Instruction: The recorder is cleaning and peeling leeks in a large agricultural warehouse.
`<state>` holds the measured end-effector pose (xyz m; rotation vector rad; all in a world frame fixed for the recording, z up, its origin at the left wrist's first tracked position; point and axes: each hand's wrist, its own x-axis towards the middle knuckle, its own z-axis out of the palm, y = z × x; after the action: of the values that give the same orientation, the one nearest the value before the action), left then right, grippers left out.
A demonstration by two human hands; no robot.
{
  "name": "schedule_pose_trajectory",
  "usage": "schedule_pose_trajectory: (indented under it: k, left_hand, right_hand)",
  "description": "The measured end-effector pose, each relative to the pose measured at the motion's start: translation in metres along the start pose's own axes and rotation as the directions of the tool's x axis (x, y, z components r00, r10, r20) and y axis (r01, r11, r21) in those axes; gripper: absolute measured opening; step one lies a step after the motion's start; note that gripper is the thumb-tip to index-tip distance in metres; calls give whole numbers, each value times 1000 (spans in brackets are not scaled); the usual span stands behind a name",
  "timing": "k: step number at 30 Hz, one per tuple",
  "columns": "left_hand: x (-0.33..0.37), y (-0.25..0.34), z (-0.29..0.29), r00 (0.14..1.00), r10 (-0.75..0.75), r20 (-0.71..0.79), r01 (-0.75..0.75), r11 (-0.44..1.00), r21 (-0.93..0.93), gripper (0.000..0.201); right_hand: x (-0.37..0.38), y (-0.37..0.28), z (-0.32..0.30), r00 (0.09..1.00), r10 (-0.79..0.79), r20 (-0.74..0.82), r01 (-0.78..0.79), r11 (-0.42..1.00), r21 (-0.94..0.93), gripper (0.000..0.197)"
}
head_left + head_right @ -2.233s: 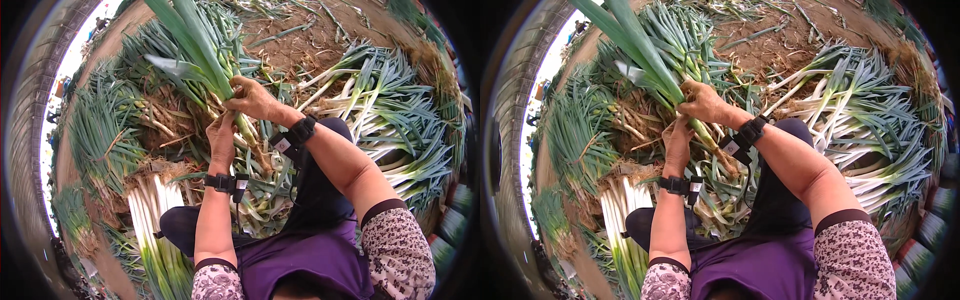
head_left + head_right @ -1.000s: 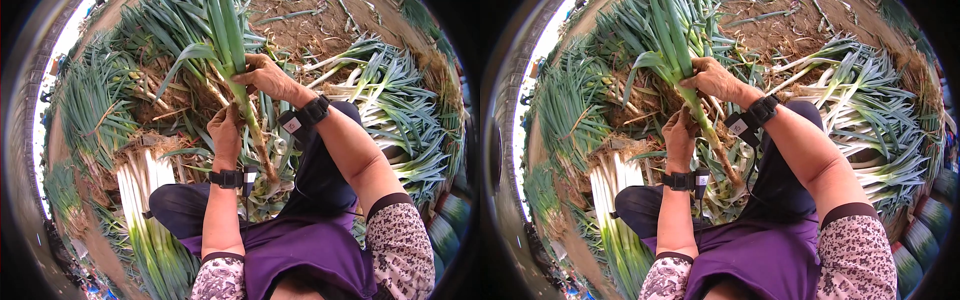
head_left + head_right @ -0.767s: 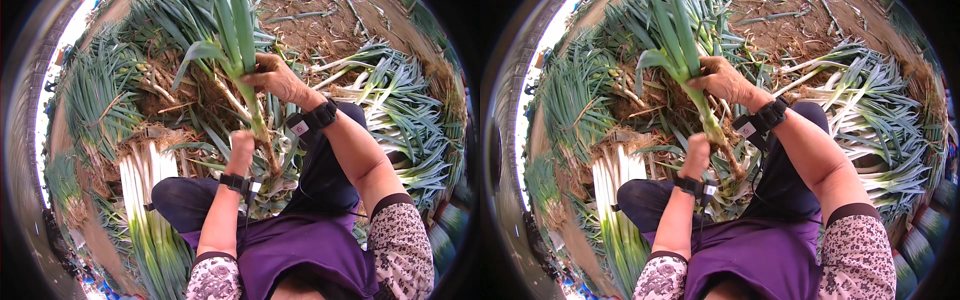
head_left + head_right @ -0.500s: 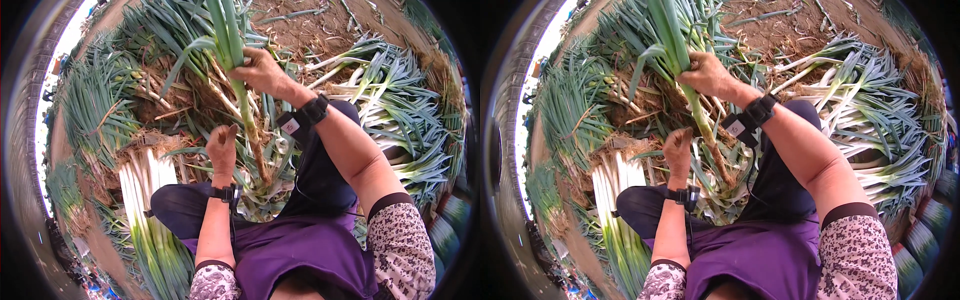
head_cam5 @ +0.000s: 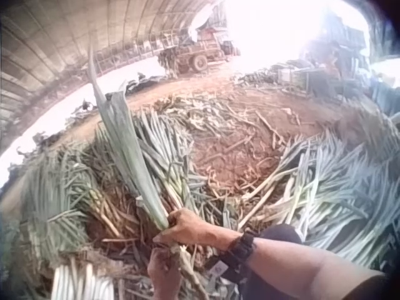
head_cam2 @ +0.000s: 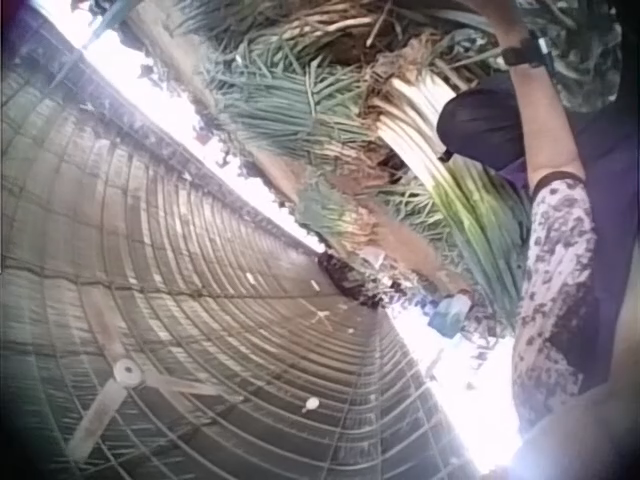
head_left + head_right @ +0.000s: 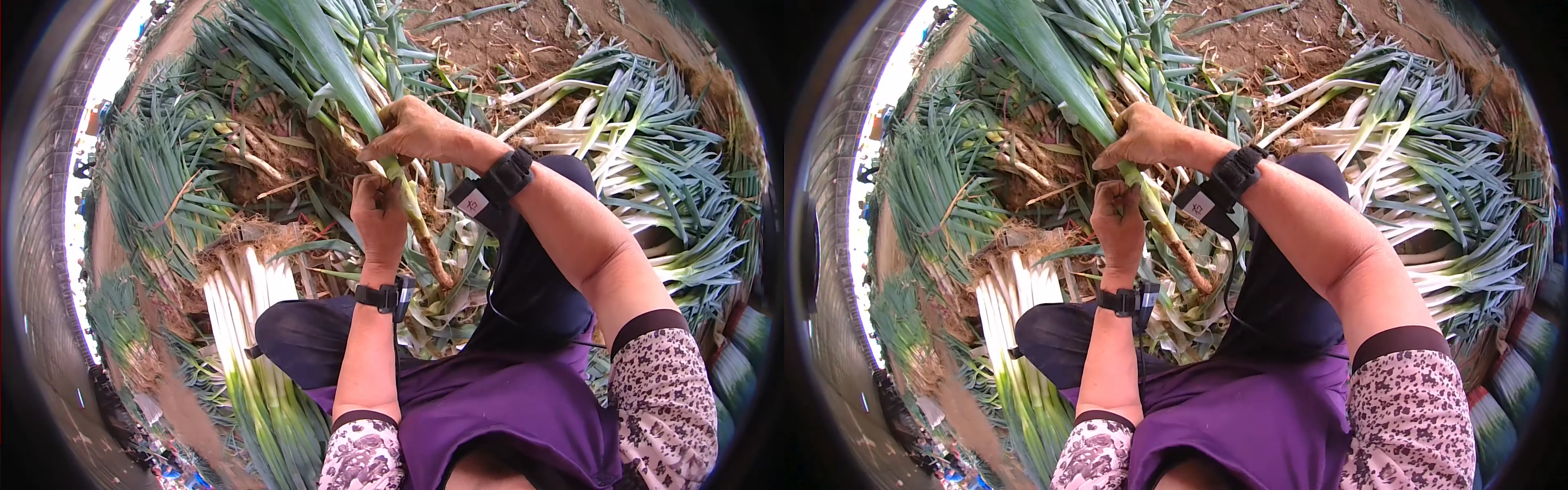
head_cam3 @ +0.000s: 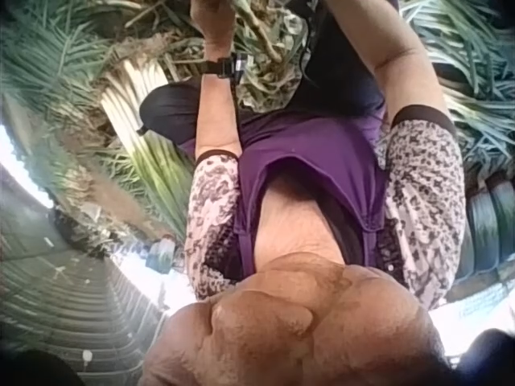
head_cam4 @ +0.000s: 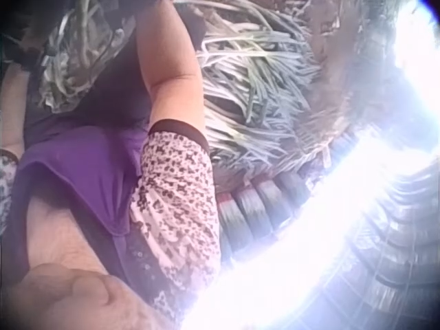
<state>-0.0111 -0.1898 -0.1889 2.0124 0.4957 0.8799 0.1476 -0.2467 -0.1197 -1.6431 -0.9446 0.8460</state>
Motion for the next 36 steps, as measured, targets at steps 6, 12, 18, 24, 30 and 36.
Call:
schedule_pose_trajectory:
  k: [6,12,18,24,30,36]
  left_hand:
    - [6,13,2,909,415,37,-398,839,371,12]
    - [-44,2,-14,931,208,299,-280,934,224,12]
    - [-84,-11,-42,967,-123,223,27,921,390,25]
    - [3,18,-24,917,-325,232,343,939,-38,24]
    - [11,25,-26,853,-351,385,401,915,-55,19]
    - [-1,23,-3,888,-364,283,369,929,36,18]
  right_hand:
    - [3,-3,0,972,-37,-232,2,989,-150,54]
    - [9,-2,-12,948,61,-311,-107,985,-132,56]
    - [11,-3,-26,946,-1,-323,-23,997,-70,56]
    - [5,4,-17,963,-103,-248,114,993,33,50]
    - [-7,-3,-23,979,-57,-197,86,986,144,45]
    - [-6,10,-30,980,-75,-182,98,988,118,47]
